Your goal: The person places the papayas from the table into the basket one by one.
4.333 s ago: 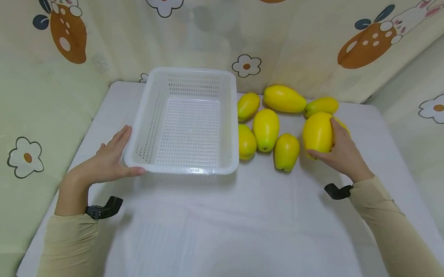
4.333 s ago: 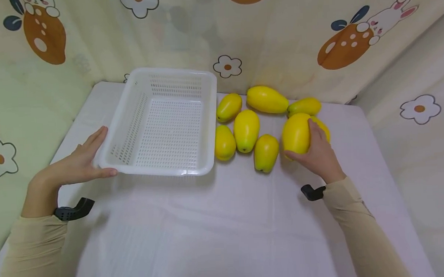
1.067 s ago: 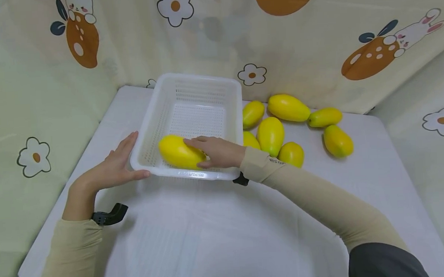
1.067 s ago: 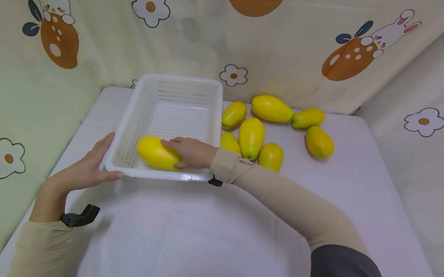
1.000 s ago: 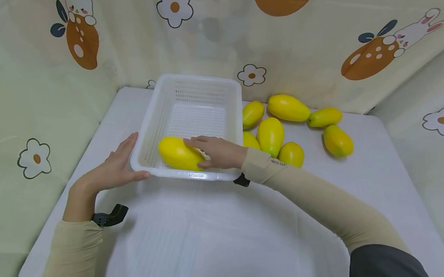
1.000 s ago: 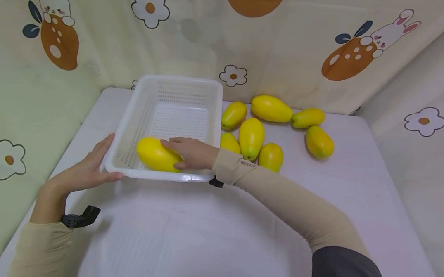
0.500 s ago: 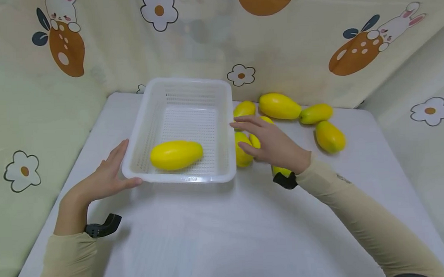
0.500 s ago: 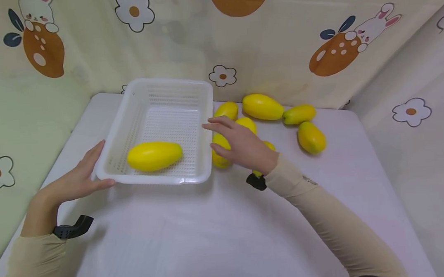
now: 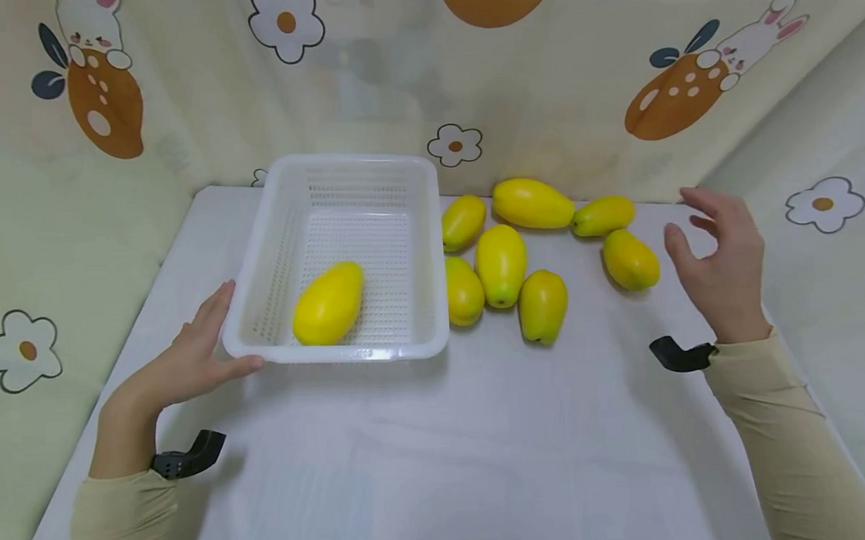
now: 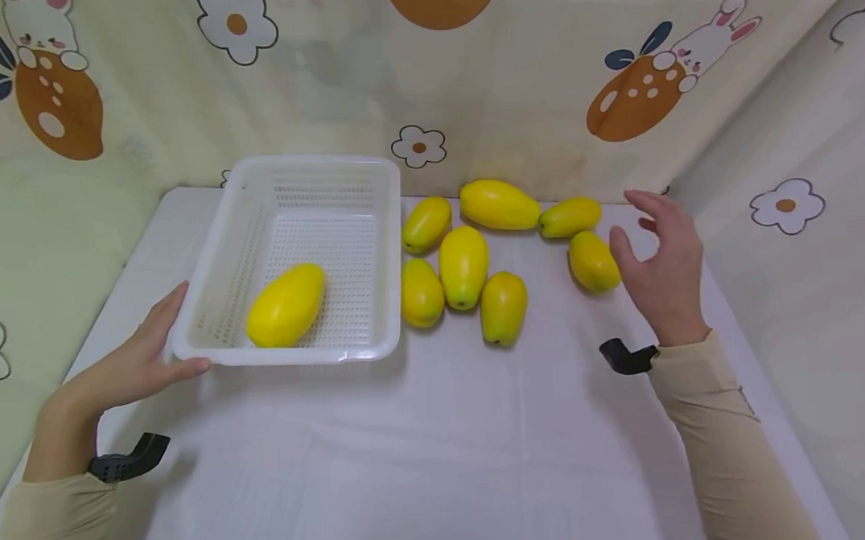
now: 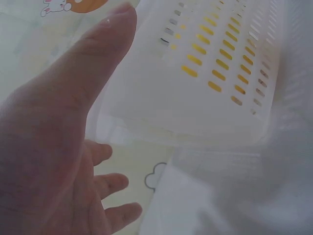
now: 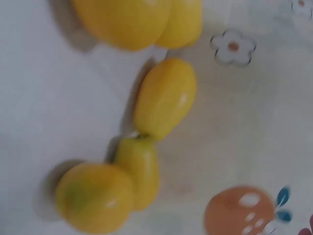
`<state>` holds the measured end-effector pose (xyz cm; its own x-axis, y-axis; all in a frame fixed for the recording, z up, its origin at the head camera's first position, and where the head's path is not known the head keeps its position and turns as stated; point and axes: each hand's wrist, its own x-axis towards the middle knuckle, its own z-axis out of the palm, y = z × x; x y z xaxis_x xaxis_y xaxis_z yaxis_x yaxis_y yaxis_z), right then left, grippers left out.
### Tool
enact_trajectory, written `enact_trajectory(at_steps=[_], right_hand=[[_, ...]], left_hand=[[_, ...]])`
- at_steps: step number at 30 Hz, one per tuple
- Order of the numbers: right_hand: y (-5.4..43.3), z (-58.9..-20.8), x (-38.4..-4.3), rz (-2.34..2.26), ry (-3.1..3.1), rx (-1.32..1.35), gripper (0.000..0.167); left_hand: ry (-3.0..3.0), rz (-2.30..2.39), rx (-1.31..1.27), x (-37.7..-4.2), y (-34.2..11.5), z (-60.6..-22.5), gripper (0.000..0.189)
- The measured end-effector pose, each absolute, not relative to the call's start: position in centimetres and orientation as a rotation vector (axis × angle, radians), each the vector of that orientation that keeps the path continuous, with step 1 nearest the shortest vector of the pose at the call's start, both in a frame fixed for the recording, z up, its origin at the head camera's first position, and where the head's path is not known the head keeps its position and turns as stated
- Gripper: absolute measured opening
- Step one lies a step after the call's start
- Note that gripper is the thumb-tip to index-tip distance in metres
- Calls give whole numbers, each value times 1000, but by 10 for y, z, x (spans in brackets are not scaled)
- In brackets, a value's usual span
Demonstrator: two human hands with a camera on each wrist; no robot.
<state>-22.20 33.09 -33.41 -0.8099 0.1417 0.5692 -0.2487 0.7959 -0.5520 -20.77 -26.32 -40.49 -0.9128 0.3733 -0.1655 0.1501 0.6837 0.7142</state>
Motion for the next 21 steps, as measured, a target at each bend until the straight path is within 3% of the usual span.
enact_trajectory(at_steps=[10,21], right_hand=[[376,-397,-235,1188,-2568,-380,72],[391,-433,-252,1184,-2779,-341,97]], left_hand=[[2621,1133,446,-202,-264,-411,106],[2658,1112,466,-206,-258,-415,111]])
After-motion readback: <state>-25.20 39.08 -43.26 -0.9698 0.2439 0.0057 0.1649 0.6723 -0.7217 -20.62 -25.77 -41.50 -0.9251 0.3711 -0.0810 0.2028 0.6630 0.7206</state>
